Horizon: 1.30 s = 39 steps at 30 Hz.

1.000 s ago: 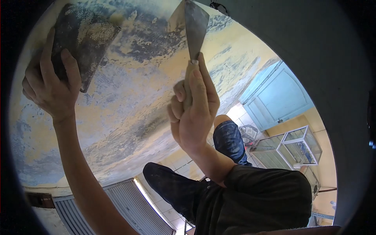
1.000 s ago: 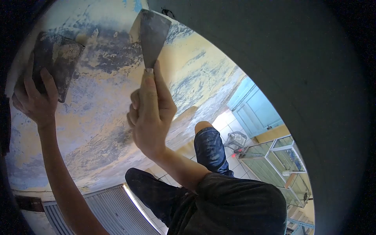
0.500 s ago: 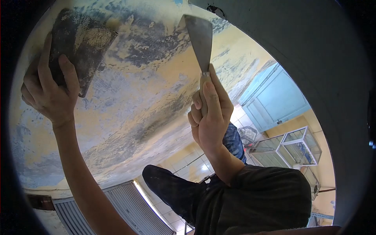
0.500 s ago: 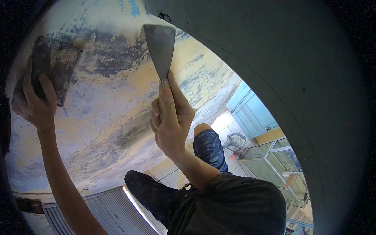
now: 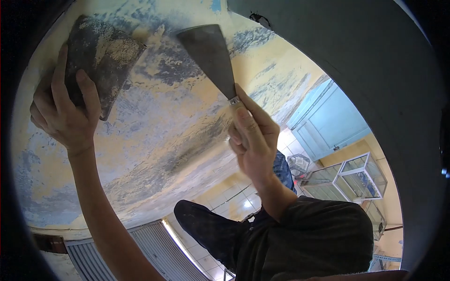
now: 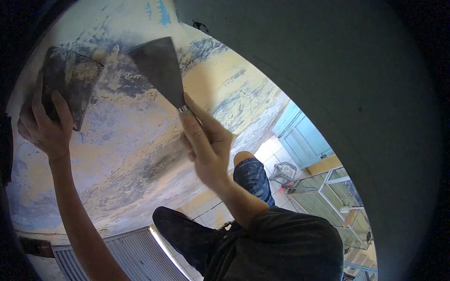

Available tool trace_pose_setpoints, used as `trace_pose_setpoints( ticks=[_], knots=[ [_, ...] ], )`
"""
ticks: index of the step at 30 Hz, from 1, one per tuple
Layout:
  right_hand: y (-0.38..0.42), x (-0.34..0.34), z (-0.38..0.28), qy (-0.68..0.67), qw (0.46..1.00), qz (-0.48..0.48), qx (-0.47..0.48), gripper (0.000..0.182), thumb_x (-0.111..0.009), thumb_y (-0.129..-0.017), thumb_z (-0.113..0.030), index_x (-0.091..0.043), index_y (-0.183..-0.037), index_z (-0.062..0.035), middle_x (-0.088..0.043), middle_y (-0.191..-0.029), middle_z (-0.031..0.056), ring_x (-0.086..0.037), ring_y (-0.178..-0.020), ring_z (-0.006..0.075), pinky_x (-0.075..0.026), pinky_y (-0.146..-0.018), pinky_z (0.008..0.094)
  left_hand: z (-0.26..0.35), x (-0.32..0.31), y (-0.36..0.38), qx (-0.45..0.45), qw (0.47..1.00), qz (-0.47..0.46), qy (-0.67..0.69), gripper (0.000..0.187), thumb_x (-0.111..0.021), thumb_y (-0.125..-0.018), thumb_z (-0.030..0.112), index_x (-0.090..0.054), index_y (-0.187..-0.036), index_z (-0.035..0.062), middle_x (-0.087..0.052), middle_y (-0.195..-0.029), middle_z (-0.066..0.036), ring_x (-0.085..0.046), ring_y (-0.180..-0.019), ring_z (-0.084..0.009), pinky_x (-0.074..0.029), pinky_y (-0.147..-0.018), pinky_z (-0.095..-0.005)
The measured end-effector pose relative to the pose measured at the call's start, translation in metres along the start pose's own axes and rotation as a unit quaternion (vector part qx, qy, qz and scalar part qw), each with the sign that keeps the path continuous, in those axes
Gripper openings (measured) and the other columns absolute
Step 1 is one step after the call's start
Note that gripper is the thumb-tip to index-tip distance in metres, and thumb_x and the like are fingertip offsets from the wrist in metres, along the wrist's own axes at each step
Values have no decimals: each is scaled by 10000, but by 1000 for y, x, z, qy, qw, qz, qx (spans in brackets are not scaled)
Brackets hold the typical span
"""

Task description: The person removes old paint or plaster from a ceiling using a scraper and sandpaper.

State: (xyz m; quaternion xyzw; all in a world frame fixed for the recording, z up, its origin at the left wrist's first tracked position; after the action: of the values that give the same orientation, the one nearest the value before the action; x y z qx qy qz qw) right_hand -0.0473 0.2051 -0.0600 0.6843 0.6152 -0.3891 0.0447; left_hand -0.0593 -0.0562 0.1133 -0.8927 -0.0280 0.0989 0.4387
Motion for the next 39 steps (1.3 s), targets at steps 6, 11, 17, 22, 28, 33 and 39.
trace_pose_setpoints(
  ticks=[6,11,17,22,28,33,39],
  knots=[
    [-29,29,-21,130,989,-43,49,329,-548,-1010,-113,-545,-1292,57,-484,-576,-57,-327,-434,-3,-208,-390,194,-2,-3,5,-5,1000,12,7,340,-577,-937,405,-717,-1180,213,-625,-946,7,-549,-785,-108,-402,-725,-291],
    [-42,50,-38,184,983,-26,8,333,-576,-993,-104,-590,-1273,75,-499,-583,-19,-354,-446,11,-225,-394,183,-4,-5,10,-12,1000,18,-1,343,-573,-940,414,-717,-1176,210,-638,-960,1,-543,-781,-109,-404,-728,-292],
    [-55,58,-57,218,974,-52,38,306,-641,-966,-123,-645,-1226,38,-606,-642,36,-409,-466,10,-252,-412,176,-3,-6,8,-11,1000,-10,-21,351,-568,-947,423,-712,-1181,203,-643,-961,0,-543,-785,-105,-405,-725,-289],
    [-58,54,-68,243,967,-60,56,231,-612,-962,-47,-648,-1159,70,-515,-630,-24,-347,-472,-4,-199,-398,177,-4,-5,7,-14,1000,-1,-1,346,-568,-953,416,-710,-1184,202,-648,-952,13,-544,-777,-97,-402,-721,-286],
    [-60,59,-72,259,964,-25,51,218,-638,-950,-44,-653,-1137,66,-521,-624,-24,-348,-471,-9,-196,-396,179,-8,-11,11,-16,1000,-24,5,343,-576,-948,413,-712,-1182,203,-655,-970,14,-543,-778,-93,-399,-720,-274],
    [-60,65,-72,296,950,-44,90,257,-712,-918,-144,-704,-1129,2,-736,-933,99,-616,-660,32,-429,-516,141,-9,-13,13,-2,1000,-28,13,348,-575,-949,412,-705,-1192,199,-655,-968,7,-555,-810,-96,-402,-731,-276],
    [-60,64,-70,249,965,-42,73,276,-724,-905,-126,-699,-1135,24,-737,-941,110,-632,-674,40,-442,-516,144,-8,-10,13,-17,1000,-17,-9,358,-579,-943,420,-704,-1190,192,-658,-973,-4,-569,-842,-103,-417,-746,-282]
  ],
)
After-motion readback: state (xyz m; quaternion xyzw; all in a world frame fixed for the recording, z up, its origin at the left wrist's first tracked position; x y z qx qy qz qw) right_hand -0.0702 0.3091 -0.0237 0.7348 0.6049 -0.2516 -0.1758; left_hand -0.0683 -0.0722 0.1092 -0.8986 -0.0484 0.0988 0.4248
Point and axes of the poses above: each hand's wrist, its own y-axis away from the middle knuckle, its own x-axis out of the back of the hand, z = x × y, the point moved 8 cm from there along -y, towards the middle knuckle
